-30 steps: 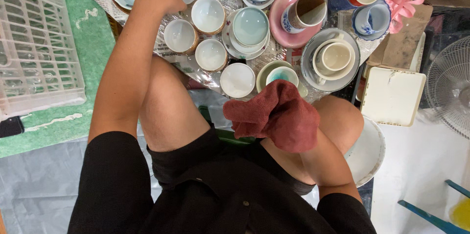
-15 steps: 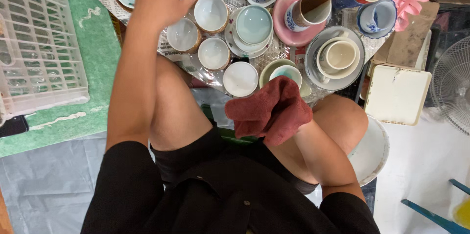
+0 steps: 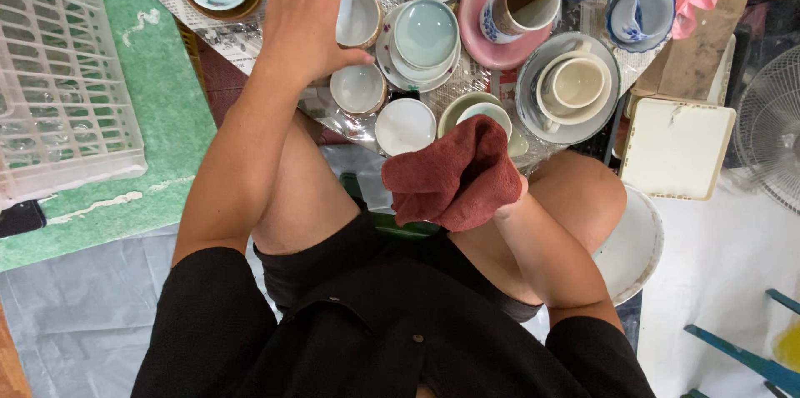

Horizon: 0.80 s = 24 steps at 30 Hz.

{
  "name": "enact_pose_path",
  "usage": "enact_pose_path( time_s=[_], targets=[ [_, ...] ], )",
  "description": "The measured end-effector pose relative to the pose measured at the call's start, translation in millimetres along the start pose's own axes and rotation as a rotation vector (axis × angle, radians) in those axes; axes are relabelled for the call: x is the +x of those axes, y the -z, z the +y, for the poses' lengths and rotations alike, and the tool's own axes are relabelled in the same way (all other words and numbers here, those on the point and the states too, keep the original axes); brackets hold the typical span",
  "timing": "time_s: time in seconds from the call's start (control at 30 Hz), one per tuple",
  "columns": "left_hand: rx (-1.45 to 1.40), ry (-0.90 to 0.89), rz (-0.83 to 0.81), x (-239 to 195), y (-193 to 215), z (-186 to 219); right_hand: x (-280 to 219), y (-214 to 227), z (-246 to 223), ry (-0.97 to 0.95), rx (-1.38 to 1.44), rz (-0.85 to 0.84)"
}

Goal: The person sits cross-legged and uses a red cloth to dry various ceramic cups and bowls. They pick up each item from a table covered with newspaper, wipe the exterior and interior surfaces, and place the dried items back onto the table.

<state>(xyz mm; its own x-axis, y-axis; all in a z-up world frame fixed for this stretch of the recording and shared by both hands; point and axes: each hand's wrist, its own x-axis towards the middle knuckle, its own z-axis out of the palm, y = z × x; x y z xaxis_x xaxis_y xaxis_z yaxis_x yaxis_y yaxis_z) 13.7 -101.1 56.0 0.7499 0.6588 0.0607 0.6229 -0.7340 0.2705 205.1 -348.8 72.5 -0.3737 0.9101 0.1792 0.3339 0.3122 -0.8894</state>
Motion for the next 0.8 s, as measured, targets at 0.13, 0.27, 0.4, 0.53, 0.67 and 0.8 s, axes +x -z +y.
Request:
enact_pose_path(
  time_s=[0.13,0.27,0.4,0.53,0.67,0.8],
  targets=[
    [0.033,0.02,-0.021,4.6,-7.9,-4.7,0.0,-1.4,1.0,0.007,-0.007,0.015],
    [-0.012,0.004,0.019,7.1,-12.4,-9.0,-2.0,-3.0,0.9,0.008,-0.007,0.036],
    [-0.044,-0.021,0.055,7.9,-9.7,-9.8,-2.9,-4.1,2.2,0.021,-0.012,0.055],
    [-0.126,-0.011,0.072,3.0,-1.6,-7.5,-2.6,-4.5,7.6,0.04,-0.018,0.072],
    [-0.288,-0.01,0.145,-4.3,4.8,-10.0,-5.9,-7.3,14.2,0.059,0.003,0.123],
    [-0.349,-0.145,0.351,-8.9,9.5,-20.6,-17.5,-7.9,15.5,0.105,0.044,0.217]
  ],
)
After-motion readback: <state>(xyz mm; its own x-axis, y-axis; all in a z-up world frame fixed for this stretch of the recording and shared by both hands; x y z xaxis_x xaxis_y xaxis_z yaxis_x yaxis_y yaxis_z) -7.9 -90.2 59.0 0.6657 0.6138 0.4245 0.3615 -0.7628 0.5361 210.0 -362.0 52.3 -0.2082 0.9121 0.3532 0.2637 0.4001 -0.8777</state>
